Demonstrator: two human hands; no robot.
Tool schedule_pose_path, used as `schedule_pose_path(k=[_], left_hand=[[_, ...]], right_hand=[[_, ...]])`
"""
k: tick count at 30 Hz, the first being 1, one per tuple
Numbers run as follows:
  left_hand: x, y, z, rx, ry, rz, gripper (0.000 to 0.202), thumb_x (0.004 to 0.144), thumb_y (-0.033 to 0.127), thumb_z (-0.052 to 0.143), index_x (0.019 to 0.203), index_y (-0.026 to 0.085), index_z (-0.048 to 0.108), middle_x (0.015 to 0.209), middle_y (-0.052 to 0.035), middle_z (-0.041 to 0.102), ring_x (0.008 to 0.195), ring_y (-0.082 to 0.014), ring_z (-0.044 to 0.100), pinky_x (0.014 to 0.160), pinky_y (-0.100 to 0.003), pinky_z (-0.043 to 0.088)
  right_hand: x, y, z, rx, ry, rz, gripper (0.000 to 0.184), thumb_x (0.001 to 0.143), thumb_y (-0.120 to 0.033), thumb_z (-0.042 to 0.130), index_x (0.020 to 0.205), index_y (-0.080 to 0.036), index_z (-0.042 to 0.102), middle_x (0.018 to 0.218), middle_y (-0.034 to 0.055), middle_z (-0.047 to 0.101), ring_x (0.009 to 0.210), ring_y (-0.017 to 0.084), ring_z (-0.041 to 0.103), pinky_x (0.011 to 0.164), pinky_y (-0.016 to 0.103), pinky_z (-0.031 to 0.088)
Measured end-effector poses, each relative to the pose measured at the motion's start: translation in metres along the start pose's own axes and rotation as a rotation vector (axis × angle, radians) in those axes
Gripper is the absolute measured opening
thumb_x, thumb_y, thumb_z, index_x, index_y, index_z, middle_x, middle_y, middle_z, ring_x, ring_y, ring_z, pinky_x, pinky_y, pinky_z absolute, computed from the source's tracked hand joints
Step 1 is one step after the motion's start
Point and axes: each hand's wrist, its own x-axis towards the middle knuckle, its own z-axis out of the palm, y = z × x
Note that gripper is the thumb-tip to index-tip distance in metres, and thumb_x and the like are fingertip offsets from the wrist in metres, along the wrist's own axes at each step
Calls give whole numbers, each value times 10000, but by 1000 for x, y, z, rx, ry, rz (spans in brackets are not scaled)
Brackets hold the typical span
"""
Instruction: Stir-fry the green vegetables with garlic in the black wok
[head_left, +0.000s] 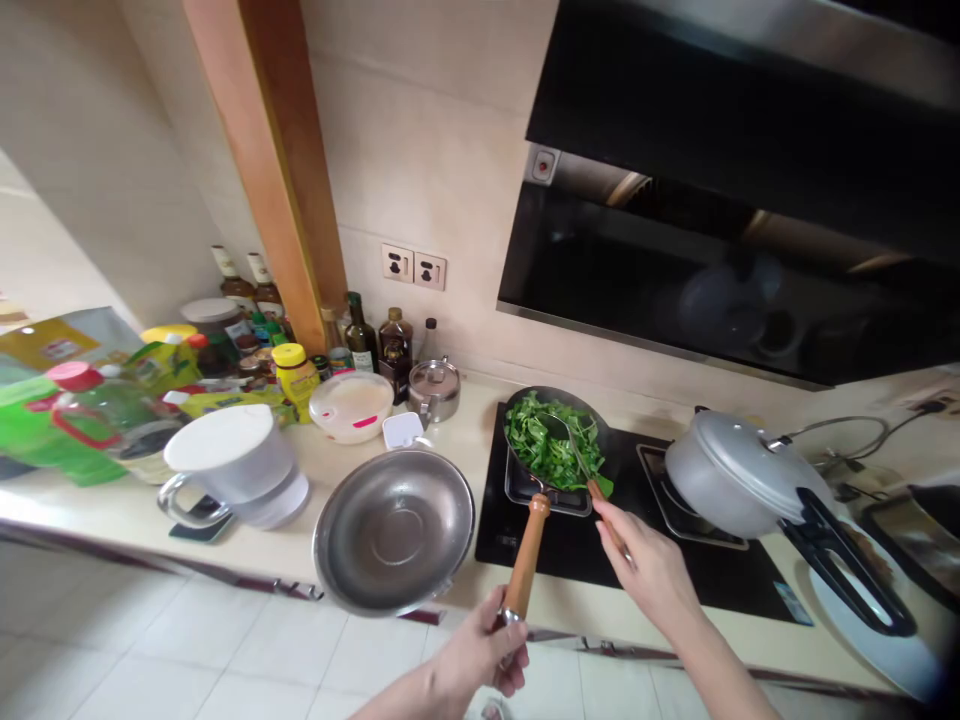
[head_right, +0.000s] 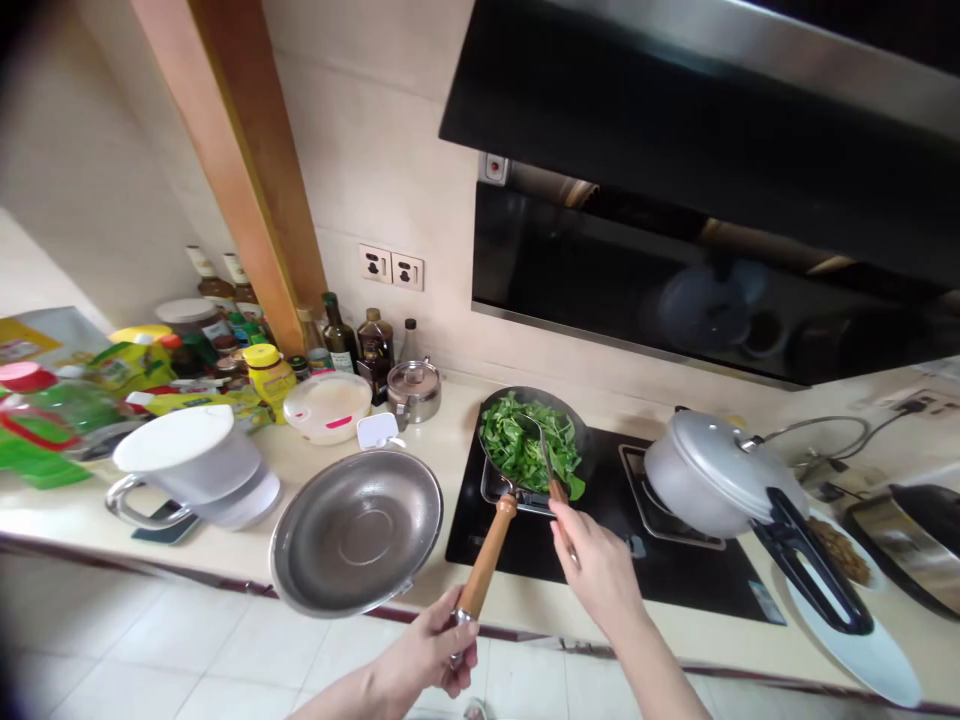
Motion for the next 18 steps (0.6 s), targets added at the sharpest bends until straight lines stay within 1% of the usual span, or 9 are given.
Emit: schedule_pose_path(k=[3,6,8,10,14,16,18], left_hand=[[-2,-2,4,-10,58,26,795,628,592,739,1187,153,381,652,23,597,534,-122,554,511,-255,374],[-1,-7,8,-30,85,38,859,608,625,747,1211,155,357,659,23,600,542,-126,555,511,-256,368],[0,-11,12,-36,109,46,907,586,662,742,1226,157,345,658,24,602,537,-132,556,508,-262,366],[1,-13,16,-35,148,53,934,570,692,732,1231,156,347,651,24,603,531,-136,554,509,-268,364],[-1,-13,23,-25,206,56,973,520,718,737,1216,156,356,615,41,583,527,-138,544,511,-268,365],[-1,-13,25,5,246,42,1046,477,745,732,1240,156,326,544,76,533,483,-133,511,480,-258,338],[-1,-13,26,56,279,47,1077,479,760,715,1263,150,298,495,104,486,434,-117,465,457,-245,286]], right_hand=[[-16,-3,6,-8,-68,-86,286,954,-195,373,1082,-164,627,793,48,700,598,140,654,576,250,503],[-37,1,4,6,-116,-140,302,946,-181,372,1116,-168,622,791,51,688,582,142,640,554,257,487],[-43,9,4,22,-113,-140,302,941,-174,378,1114,-168,626,781,51,688,580,141,641,551,253,486],[-39,21,8,56,-81,-90,292,939,-174,388,1094,-171,635,793,50,702,598,138,655,570,245,499],[-21,47,9,186,45,92,238,934,-226,450,1083,-194,632,937,53,738,737,145,702,664,226,539],[-20,54,4,216,67,123,231,926,-242,483,1109,-204,619,975,49,739,775,147,706,699,227,544],[-25,55,2,223,67,135,236,924,-251,491,1121,-210,613,991,51,736,786,151,706,707,235,545]])
